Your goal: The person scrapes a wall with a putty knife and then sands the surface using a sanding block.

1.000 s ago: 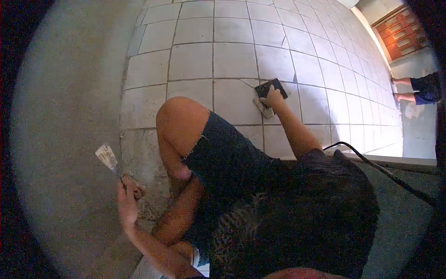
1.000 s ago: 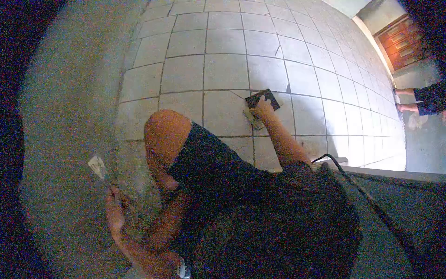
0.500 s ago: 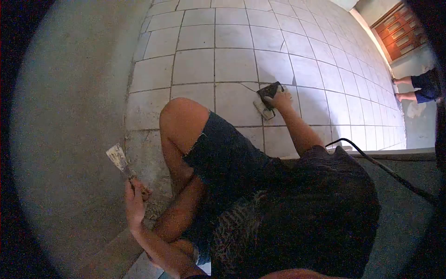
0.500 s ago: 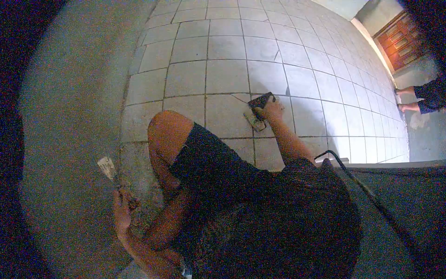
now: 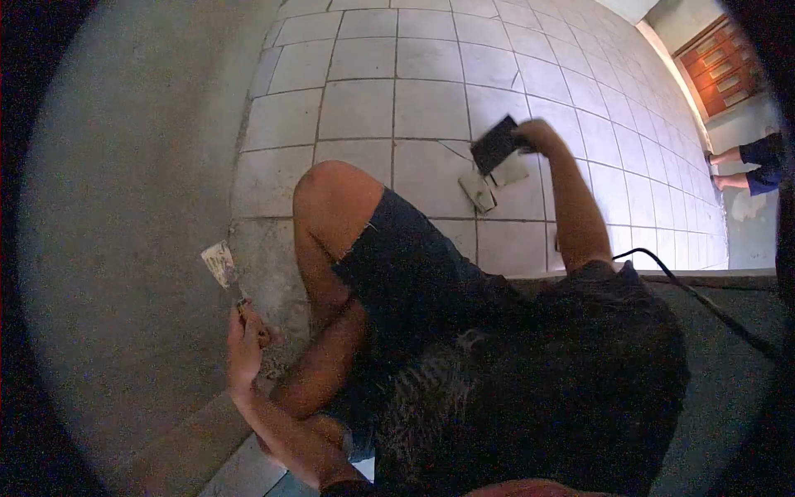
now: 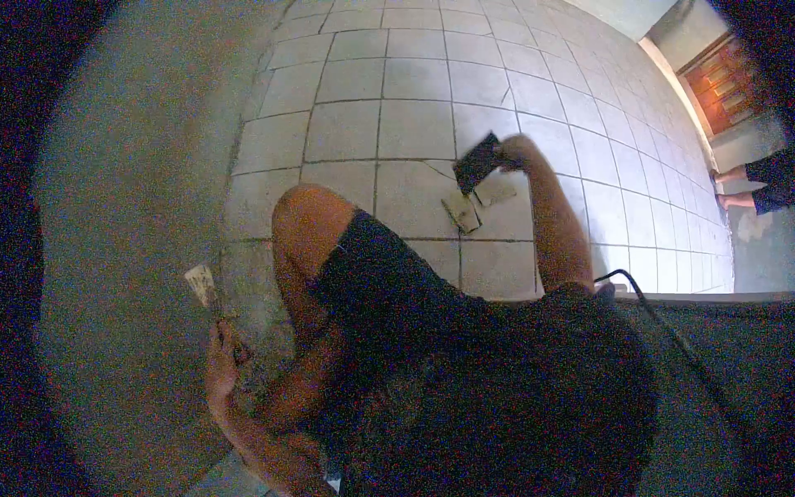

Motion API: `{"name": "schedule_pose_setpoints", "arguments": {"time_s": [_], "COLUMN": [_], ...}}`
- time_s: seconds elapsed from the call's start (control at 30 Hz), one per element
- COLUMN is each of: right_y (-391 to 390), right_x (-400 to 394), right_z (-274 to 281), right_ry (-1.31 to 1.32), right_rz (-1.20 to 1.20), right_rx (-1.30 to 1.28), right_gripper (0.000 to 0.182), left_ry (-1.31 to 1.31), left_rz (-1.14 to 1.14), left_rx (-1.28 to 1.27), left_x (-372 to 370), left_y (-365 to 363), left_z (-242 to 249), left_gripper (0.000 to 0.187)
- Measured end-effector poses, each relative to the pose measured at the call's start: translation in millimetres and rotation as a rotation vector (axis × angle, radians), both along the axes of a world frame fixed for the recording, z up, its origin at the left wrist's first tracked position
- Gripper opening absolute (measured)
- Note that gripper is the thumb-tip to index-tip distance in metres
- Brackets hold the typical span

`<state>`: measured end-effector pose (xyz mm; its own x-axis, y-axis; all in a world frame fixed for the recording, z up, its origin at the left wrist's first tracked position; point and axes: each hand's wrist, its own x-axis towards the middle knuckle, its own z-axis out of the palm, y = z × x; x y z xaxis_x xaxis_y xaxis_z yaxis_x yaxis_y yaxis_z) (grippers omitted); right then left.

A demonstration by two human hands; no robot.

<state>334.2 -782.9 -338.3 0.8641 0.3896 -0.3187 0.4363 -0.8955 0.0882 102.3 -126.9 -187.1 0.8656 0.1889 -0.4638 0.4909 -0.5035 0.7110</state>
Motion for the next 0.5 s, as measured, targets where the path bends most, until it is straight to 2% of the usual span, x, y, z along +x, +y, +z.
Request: {"name": "schedule_pose_setpoints", "arguments": {"time_s": [0.03,0.07,0.1,0.13,0.2,0.27,0.3,0.37,0.4,0.47,0.5], "right_y": [2,14,-3,46,80,118,114,114,117,118,123], "right_x": [5,0,16,0,-2,-6,-3,7,9,4,-1], "right_z": [20,67,50,102,128,144,133,108,108,96,94], "right_ry": [0.064,-0.232,-0.062,0.166,0.065,0.066,0.067,0.109,0.155,0.150,0.096], "right_rz": [-0.355,0.115,-0.195,-0.816,-0.823,-0.780,-0.746,-0.788,-0.832,-0.832,-0.675], "right_rx": [0.215,0.103,0.816,1.299,1.456,1.497,1.533,1.537,1.540,1.531,1.455], "right_gripper": [0.042,0.035,0.030,0.030,0.033,0.032,0.032,0.030,0.028,0.030,0.031], "left_ry": [0.032,0.061,0.058,0.060,0.053,-0.056,-0.052,0.138,0.152,-0.183,-0.184], "left_rz": [-0.021,-0.040,-0.040,-0.079,-0.112,-0.352,-0.351,-0.270,-0.266,-0.282,-0.276], "left_rx": [-0.064,-0.128,-0.131,-0.114,-0.094,0.232,0.234,0.106,0.110,0.193,0.191], "left_x": [2,3,0,-3,-6,-8,-9,-10,-17,-31,-25], "left_y": [3,5,8,11,9,-14,-28,-48,-37,-2,-10], "left_z": [-2,-4,-12,-22,-27,-15,-4,16,5,-50,-32], "left_gripper": [0.032,0.034,0.034,0.036,0.038,0.038,0.038,0.036,0.036,0.034,0.034]}}
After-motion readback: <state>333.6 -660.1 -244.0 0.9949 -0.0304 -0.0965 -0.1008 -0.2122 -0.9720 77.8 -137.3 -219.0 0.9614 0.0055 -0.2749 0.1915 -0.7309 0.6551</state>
